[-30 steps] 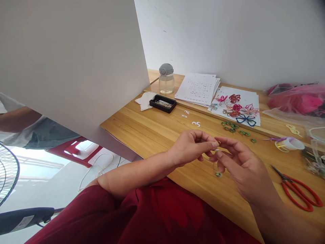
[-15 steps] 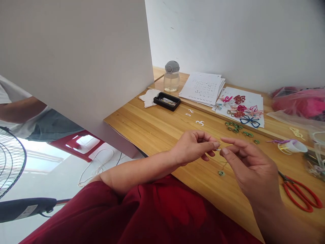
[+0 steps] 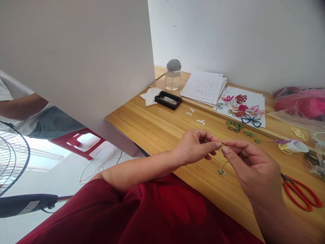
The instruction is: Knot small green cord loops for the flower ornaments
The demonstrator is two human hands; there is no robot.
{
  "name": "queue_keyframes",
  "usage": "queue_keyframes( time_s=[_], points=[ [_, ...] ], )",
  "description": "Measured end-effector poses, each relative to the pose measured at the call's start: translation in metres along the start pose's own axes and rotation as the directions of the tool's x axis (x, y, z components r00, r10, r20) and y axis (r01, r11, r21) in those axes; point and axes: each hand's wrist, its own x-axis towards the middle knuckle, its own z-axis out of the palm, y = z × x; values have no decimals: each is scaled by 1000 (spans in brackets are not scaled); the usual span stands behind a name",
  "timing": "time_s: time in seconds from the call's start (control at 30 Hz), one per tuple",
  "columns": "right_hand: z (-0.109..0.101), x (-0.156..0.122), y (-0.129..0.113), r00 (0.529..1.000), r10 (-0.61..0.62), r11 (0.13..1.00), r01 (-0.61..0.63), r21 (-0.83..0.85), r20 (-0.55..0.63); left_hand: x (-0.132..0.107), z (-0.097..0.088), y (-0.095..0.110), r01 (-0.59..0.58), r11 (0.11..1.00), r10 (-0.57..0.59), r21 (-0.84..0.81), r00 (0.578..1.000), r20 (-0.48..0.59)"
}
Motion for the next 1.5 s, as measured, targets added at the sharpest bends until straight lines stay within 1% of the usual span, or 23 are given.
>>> queue_keyframes(
  time_s=[0.1, 0.27, 0.4, 0.57, 0.7, 0.9, 1.03, 1.13, 1.23, 1.43, 1.5],
  points=[
    [-1, 3, 4, 999, 42, 998, -41, 50, -21, 1, 1, -1, -7, 1000, 7, -9, 1000, -1],
    [1, 8, 5, 994, 111, 983, -107, 152, -17, 4, 3, -2, 22, 997, -21, -75, 1000, 14],
    [0, 9, 7, 988, 152, 976, -144, 165, -40, 5, 2, -4, 23, 993, -18, -113, 999, 41],
    [0, 9, 10, 987, 143, 981, -132, 140, -70, 7, 1, -7, 22, 988, -14, -156, 999, 47],
    [2, 8, 12, 985, 126, 987, -112, 119, -117, 8, 1, -9, 15, 985, -8, -172, 999, 42],
    [6, 6, 11, 966, 167, 974, -130, 185, -197, 7, 2, -10, 30, 981, -25, -191, 999, 32],
    [7, 5, 10, 960, 188, 970, -148, 194, -206, 6, 4, -10, 30, 981, -25, -190, 999, 31],
    [7, 4, 8, 965, 177, 967, -134, 218, -193, 5, 5, -10, 32, 981, -29, -190, 999, 16],
    [9, 4, 7, 964, 201, 955, -153, 254, -172, 4, 6, -12, 35, 982, -35, -185, 999, 2],
    [10, 3, 3, 942, 277, 923, -207, 324, -187, 2, 7, -14, 44, 975, -45, -220, 999, -4],
    [12, 3, 1, 936, 286, 917, -205, 342, -206, 2, 8, -14, 39, 974, -42, -225, 999, -6]
  ],
)
